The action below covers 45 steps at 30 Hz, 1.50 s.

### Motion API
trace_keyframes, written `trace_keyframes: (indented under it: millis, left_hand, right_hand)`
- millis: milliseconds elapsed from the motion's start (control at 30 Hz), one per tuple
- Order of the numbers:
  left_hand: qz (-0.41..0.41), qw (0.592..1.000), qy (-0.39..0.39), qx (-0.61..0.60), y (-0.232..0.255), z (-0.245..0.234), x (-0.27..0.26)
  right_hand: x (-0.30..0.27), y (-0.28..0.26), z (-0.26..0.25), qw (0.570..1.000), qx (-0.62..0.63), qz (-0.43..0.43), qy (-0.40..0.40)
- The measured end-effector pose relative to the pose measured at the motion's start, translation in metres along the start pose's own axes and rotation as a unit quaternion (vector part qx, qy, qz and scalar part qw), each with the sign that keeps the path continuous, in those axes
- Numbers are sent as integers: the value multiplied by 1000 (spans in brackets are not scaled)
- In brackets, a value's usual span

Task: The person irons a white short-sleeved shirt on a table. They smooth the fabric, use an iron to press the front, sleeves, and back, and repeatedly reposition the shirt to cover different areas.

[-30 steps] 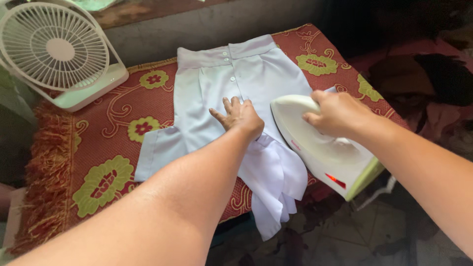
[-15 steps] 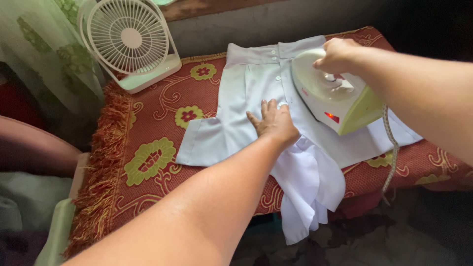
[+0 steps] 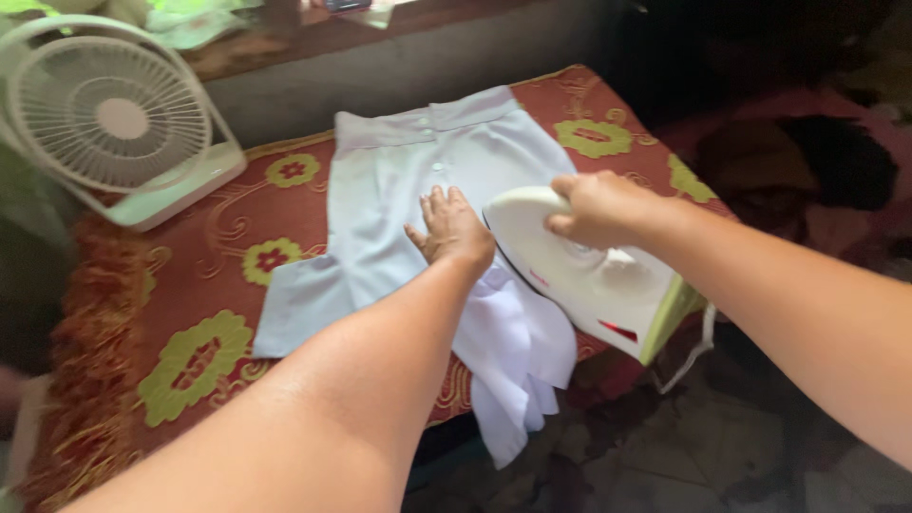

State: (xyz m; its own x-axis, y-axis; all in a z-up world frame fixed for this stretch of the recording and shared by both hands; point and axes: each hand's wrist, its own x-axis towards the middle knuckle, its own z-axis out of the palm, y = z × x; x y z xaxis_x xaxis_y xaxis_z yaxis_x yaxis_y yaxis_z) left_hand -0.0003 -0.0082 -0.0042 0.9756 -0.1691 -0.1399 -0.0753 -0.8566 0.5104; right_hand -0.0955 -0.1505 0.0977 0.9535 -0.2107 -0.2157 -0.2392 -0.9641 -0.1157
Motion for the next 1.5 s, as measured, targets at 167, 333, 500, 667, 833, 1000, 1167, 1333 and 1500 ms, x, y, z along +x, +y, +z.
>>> trace_keyframes:
  millis: [167,333,500,667,833,1000,1167,1333,1500]
  left_hand:
    - [71,994,69,-46,8,30,4]
    - [116,985,78,-99,18,63,8]
    - [176,976,98,-82,10,83,12]
    - [175,980,80,-55,5,80,13]
    - [193,978,75,-31,9,69,13]
    - [244,967,41,61,8,55,-6]
    - [323,918,-126,193,22,39,-42]
    - [292,933,-121,171,39,34,-42]
    - [278,953,-67,98,70,65,-23]
  right_hand:
    - [-55,22,9,999,4,6,32]
    - [-96,33,15,998,4,54,14]
    - [-128,35,14,995,18,102,-2]
    - [-139,46,16,992,11,126,-19]
    - [-120,72,7,982,152,100,47]
    - [-92,98,-8,967,176,118,141]
    - [-58,115,-18,943,209,200,166]
    - [-25,141,-39,939,172,218,202]
    - [2,155,-51,948,159,187,204]
